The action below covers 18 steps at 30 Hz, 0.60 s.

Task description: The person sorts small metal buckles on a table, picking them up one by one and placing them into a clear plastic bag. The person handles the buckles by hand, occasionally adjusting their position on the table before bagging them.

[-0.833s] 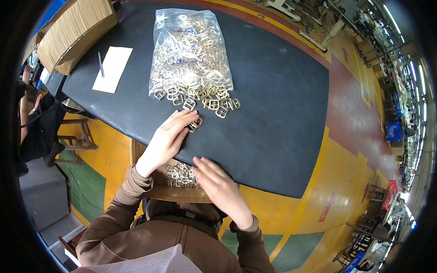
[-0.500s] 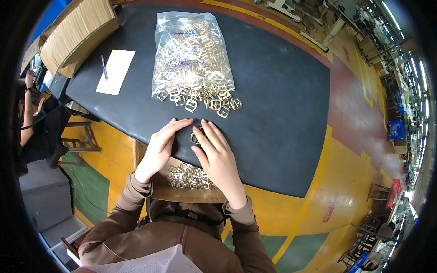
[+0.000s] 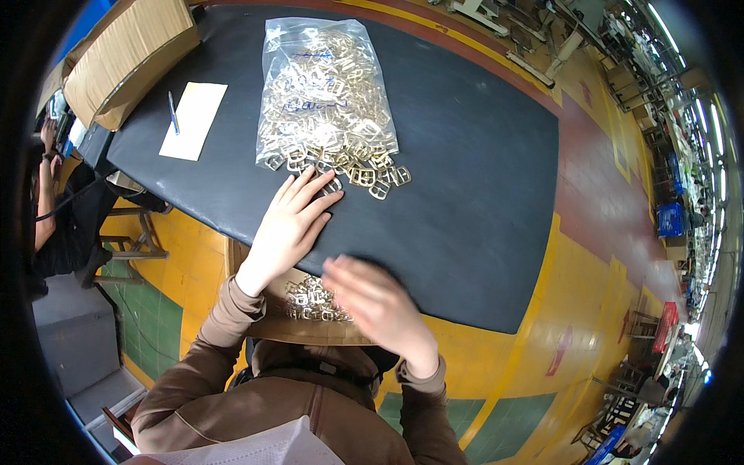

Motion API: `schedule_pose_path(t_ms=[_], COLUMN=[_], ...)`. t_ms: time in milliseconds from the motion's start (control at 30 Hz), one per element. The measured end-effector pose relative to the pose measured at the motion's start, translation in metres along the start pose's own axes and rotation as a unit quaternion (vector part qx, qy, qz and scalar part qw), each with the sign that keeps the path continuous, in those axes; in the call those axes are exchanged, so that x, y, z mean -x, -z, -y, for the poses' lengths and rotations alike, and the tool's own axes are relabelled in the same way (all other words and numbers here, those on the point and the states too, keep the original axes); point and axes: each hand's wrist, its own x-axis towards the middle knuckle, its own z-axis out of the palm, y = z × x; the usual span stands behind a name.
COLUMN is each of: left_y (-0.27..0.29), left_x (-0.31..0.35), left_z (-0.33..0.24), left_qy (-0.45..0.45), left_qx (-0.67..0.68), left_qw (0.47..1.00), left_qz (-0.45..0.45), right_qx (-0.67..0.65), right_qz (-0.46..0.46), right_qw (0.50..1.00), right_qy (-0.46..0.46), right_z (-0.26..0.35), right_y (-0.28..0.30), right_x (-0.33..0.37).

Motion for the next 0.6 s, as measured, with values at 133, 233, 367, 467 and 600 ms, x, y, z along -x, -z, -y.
schedule_pose_path(t_ms=[133, 233, 367, 467, 600], left_y=[0.002, 0.005, 0.005, 0.004, 0.005], left_x=[0.005, 0.006, 0.005, 0.004, 0.004], left_z=[-0.001, -0.001, -0.001, 0.0, -0.001], left_qy=[0.0, -0.007, -0.006, -0.008, -0.009], left_qx=[0.015, 0.011, 0.019, 0.021, 0.016], left_qw=[1.0, 1.0, 1.0, 1.0, 1.0], left_qz=[0.001, 0.005, 0.004, -0.003, -0.004], right_qx=[0.11, 0.16, 0.15, 0.08, 0.005], right_qz=[-0.113, -0.122, -0.109, -0.105, -0.137], right_qw=[0.981, 0.974, 0.975, 0.979, 0.973], right_qy=[-0.115, -0.102, -0.123, -0.153, -0.187], right_z=[-0.027, -0.049, -0.049, -0.044, -0.037], right_y=[0.019, 0.011, 0.0, 0.004, 0.01], right_x=[-0.036, -0.069, -0.065, -0.047, -0.028])
